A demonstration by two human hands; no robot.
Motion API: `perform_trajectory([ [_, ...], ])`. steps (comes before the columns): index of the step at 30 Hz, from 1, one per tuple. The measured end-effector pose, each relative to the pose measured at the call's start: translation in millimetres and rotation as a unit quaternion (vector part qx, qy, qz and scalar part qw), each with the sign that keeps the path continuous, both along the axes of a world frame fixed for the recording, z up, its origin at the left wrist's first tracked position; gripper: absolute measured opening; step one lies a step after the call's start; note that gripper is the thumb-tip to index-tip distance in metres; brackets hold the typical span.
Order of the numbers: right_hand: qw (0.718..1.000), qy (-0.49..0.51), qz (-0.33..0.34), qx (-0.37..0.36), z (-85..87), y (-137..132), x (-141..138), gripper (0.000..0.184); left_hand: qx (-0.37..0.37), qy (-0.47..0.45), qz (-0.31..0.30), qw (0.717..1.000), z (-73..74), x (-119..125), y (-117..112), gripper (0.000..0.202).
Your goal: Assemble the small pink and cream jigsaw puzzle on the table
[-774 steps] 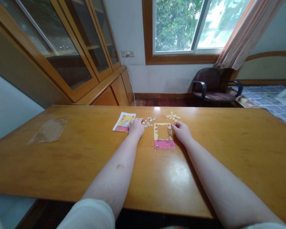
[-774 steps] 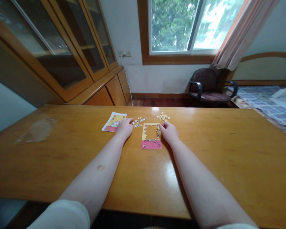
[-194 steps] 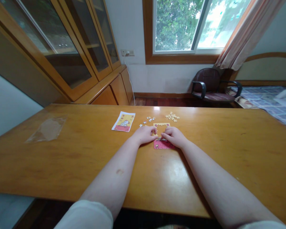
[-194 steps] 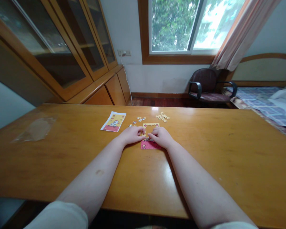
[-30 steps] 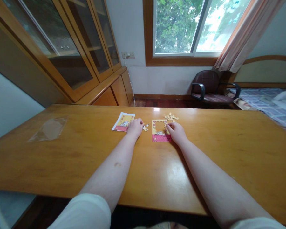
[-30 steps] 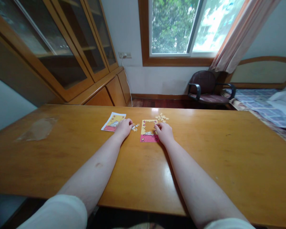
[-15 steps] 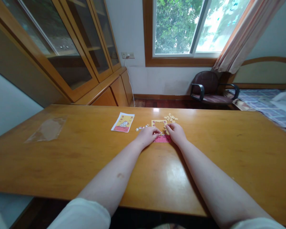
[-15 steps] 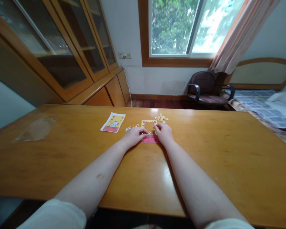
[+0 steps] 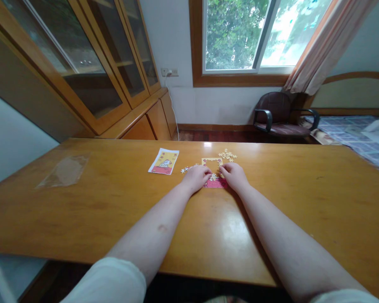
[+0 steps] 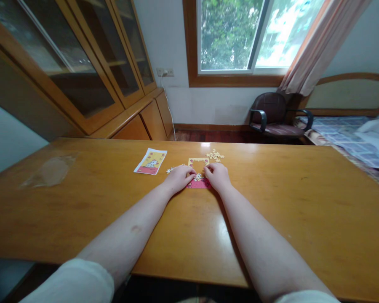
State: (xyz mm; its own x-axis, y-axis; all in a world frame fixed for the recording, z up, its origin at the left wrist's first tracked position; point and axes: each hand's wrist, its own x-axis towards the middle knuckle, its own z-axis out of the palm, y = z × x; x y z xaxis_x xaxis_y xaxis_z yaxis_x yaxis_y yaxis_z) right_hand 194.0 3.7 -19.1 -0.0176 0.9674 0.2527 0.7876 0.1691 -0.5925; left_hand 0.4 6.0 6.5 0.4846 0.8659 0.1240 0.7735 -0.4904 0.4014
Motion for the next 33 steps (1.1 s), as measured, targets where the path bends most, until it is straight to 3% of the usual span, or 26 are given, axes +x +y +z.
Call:
perform_trajectory([
  [7,0.988,0.006,0.134,0.077,-3.7,-1.9,-2.6,0.007,0.017,0.020,0.010,1.000,0.2,-5.8,3.3,0.019],
  [12,0.981,-0.027,0.170,0.085,-5.1,-4.3,-5.0,0.006,0.008,0.036,0.015,0.999,-2.1,-5.0,3.4,0.018],
  [19,0.980,-0.050,0.177,0.071,-6.7,-4.6,-5.8,0.006,0.004,0.036,0.018,0.999,-3.0,-4.8,4.3,0.017],
  [33,0.990,-0.070,0.118,0.043,-2.3,-5.5,-4.0,0.008,0.000,0.030,0.013,0.999,-0.8,-4.3,3.6,0.017],
])
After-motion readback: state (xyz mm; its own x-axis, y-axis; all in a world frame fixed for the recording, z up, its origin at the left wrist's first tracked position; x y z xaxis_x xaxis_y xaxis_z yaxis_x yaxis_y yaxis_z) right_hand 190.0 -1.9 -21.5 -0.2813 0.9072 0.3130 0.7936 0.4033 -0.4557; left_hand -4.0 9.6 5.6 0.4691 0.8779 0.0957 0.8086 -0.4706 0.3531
